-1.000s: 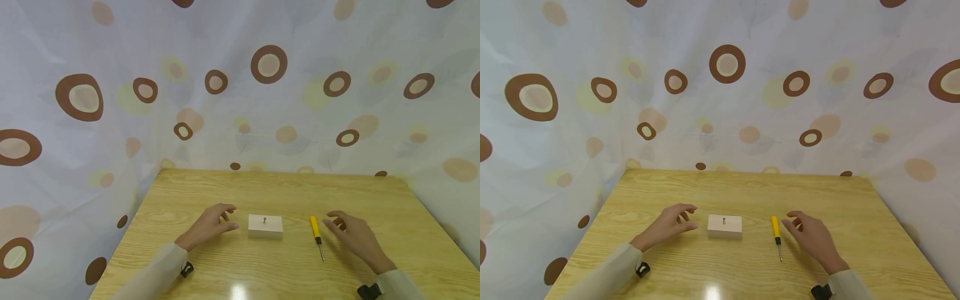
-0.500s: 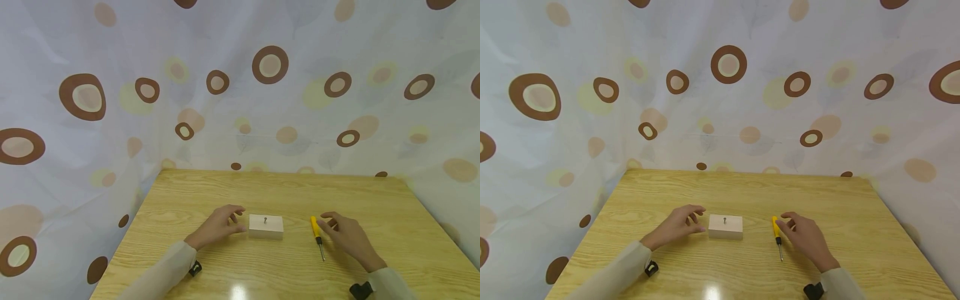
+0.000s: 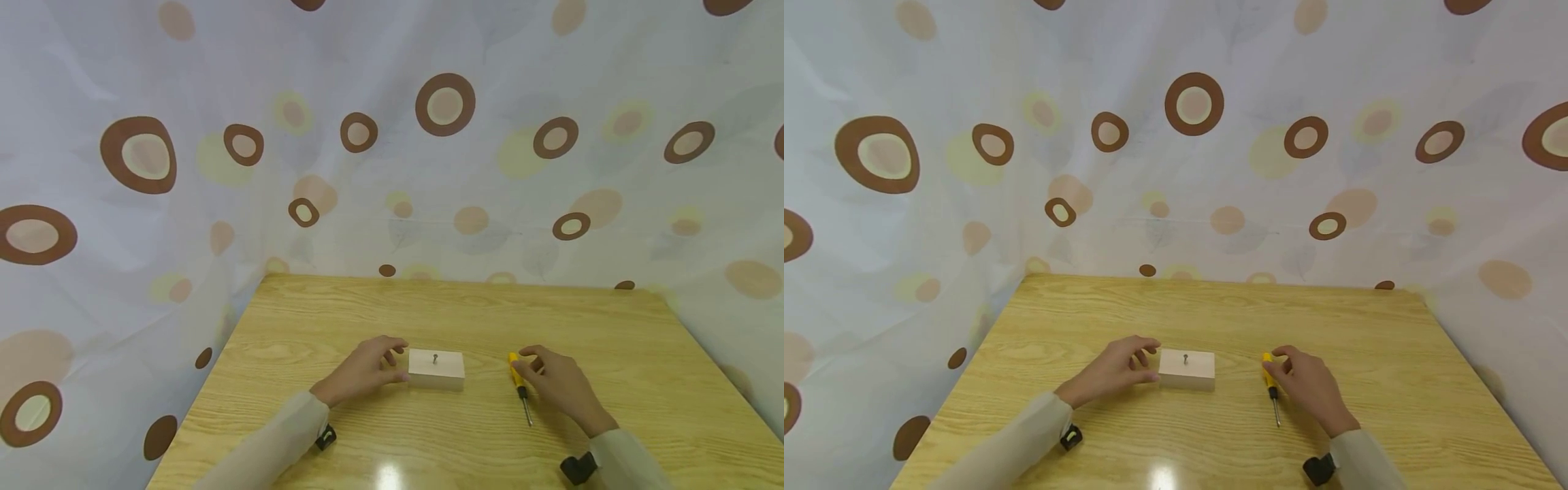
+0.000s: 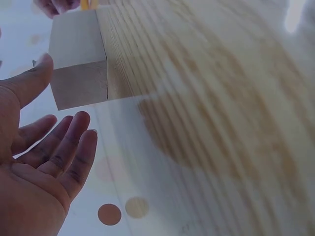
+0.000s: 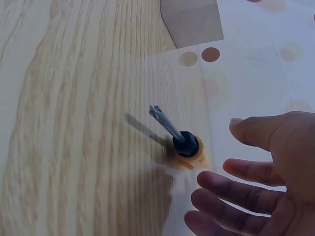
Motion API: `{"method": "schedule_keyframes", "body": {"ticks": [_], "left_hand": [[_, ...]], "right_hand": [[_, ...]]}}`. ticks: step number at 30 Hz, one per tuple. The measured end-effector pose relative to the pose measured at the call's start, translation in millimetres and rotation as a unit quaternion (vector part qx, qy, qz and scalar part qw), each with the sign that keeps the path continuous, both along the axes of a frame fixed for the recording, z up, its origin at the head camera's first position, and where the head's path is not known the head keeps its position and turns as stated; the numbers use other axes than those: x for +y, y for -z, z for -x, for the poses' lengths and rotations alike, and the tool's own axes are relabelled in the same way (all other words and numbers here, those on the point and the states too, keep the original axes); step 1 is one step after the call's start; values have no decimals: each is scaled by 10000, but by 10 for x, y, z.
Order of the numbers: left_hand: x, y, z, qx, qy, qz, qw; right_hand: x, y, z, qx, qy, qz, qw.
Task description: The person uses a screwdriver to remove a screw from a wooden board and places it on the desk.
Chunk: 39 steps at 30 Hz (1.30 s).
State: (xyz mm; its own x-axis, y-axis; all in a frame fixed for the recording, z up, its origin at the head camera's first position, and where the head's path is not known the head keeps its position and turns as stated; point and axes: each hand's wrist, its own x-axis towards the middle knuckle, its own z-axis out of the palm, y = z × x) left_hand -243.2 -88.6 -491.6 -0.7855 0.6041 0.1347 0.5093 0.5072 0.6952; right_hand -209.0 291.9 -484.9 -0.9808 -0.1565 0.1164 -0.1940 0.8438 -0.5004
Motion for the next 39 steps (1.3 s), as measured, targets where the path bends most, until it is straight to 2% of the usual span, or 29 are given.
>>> {"method": "schedule_keyframes", "body": {"ticks": [13, 23, 39], "left_hand": [[78, 6, -12, 24, 57, 39, 10000], [99, 3, -17, 62, 2, 119, 9999], [107, -3, 0, -4, -8, 132, 9999]], "right_hand": [[-66, 53, 57, 21, -104, -115, 9999], [-70, 92, 132, -219, 0, -131, 9997], [-145, 33, 206, -417, -32, -85, 9991]]}}
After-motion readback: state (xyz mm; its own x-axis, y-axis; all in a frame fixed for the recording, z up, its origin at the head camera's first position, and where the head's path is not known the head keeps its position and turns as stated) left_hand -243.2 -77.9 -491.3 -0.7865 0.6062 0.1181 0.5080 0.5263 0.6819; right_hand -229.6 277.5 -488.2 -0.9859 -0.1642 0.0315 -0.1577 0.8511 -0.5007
